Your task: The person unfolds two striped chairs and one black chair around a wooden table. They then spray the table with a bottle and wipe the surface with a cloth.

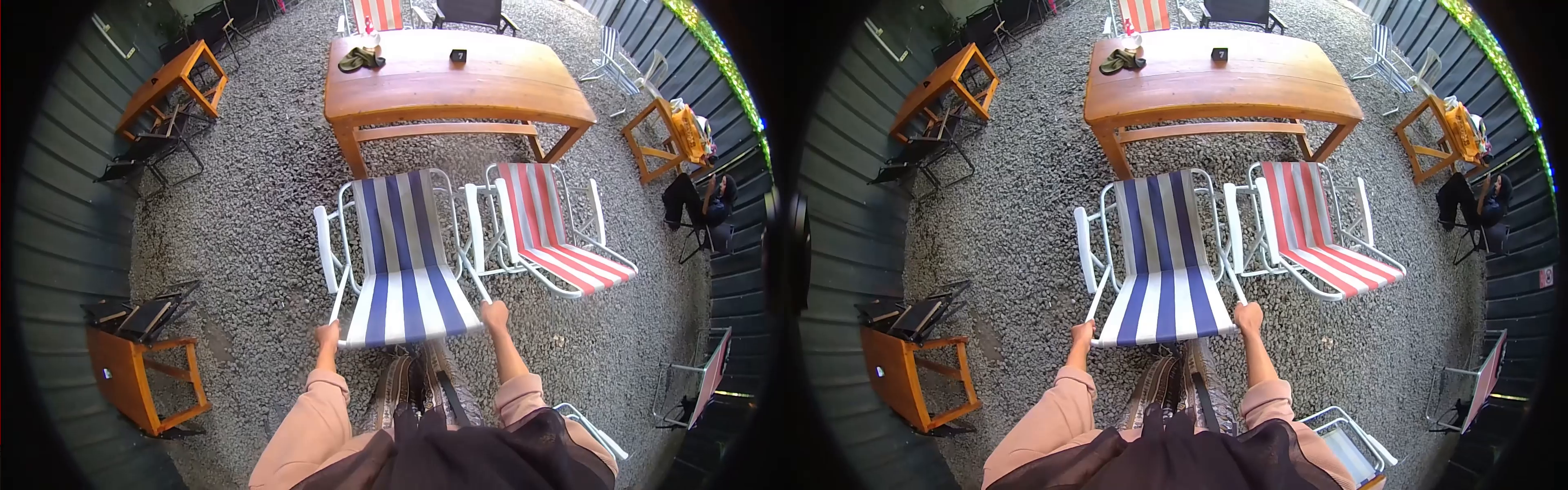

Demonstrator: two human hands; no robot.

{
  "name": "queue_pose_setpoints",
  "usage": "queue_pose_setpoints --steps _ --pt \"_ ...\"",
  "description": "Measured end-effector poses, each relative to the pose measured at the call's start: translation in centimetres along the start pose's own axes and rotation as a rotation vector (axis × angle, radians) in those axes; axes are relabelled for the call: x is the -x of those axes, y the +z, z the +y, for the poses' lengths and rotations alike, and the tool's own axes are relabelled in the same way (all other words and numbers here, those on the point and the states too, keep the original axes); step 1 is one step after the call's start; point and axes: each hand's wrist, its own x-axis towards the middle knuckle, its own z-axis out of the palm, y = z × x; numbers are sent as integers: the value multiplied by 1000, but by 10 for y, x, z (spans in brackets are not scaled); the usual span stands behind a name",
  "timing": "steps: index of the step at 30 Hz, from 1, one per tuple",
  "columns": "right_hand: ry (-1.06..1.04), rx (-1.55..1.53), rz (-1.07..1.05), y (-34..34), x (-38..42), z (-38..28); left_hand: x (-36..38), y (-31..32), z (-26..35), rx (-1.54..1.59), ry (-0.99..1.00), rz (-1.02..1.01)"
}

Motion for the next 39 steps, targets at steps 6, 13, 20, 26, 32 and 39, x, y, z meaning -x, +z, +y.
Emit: queue_pose_setpoints --steps 6,13,20,26,32,39 --pt "-40 5 11 8 15 16 -10 0 -29 -296 73 67" --pt "-52 30 53 26 47 64 42 -13 -59 -361 135 70" --pt "-49 40 -14 22 19 46 1 -3 -58 -263 54 21" --pt "5 85 -41 2 -14 -8 -7 0 23 -259 -5 3" --pt "17 -3 -67 0 -11 -10 -18 3 12 -123 -48 -64" --pt "262 -661 -666 -20 -12 11 24 -16 2 876 -212 -390"
